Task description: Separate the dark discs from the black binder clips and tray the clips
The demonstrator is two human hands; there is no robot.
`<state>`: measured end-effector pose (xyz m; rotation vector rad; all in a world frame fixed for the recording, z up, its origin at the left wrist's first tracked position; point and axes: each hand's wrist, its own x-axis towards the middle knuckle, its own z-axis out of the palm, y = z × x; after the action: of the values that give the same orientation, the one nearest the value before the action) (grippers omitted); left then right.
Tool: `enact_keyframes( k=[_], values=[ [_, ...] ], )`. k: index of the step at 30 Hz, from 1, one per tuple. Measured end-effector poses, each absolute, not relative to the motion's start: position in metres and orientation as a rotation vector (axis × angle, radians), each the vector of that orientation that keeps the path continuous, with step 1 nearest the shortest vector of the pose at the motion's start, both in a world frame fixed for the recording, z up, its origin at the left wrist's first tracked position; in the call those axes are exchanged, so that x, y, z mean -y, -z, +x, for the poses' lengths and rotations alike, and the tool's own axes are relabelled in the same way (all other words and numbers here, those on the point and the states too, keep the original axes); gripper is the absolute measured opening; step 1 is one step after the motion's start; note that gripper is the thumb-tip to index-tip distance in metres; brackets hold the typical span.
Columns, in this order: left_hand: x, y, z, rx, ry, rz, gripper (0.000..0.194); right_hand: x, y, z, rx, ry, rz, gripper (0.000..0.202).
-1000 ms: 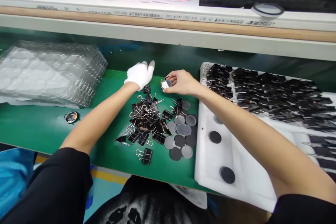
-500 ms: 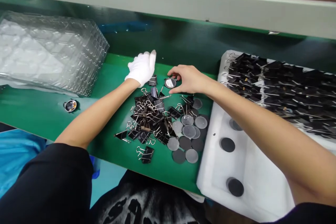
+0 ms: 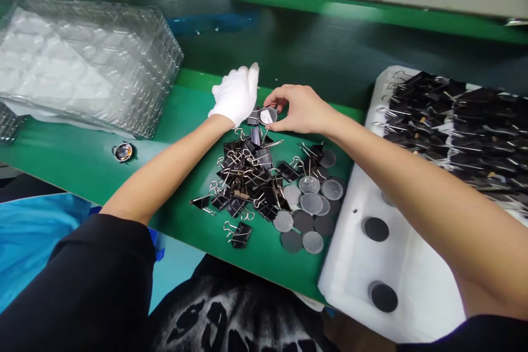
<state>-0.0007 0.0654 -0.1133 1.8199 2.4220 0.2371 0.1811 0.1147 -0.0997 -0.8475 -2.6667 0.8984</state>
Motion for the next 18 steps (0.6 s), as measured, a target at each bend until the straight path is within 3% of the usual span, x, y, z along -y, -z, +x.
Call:
enact_keyframes(
  k=[12, 18],
  values=[
    [-0.063, 0.104, 0.004, -2.385, -0.223, 1.715, 0.057, -0.111, 0.101, 0.172, 2.683, -0.888, -0.84, 0.043],
    [-0.071, 0.115, -0.004, -2.333, -0.589, 1.63, 0.057, -0.107, 0.085, 0.187, 2.712, -0.895, -0.925, 0.06]
  ],
)
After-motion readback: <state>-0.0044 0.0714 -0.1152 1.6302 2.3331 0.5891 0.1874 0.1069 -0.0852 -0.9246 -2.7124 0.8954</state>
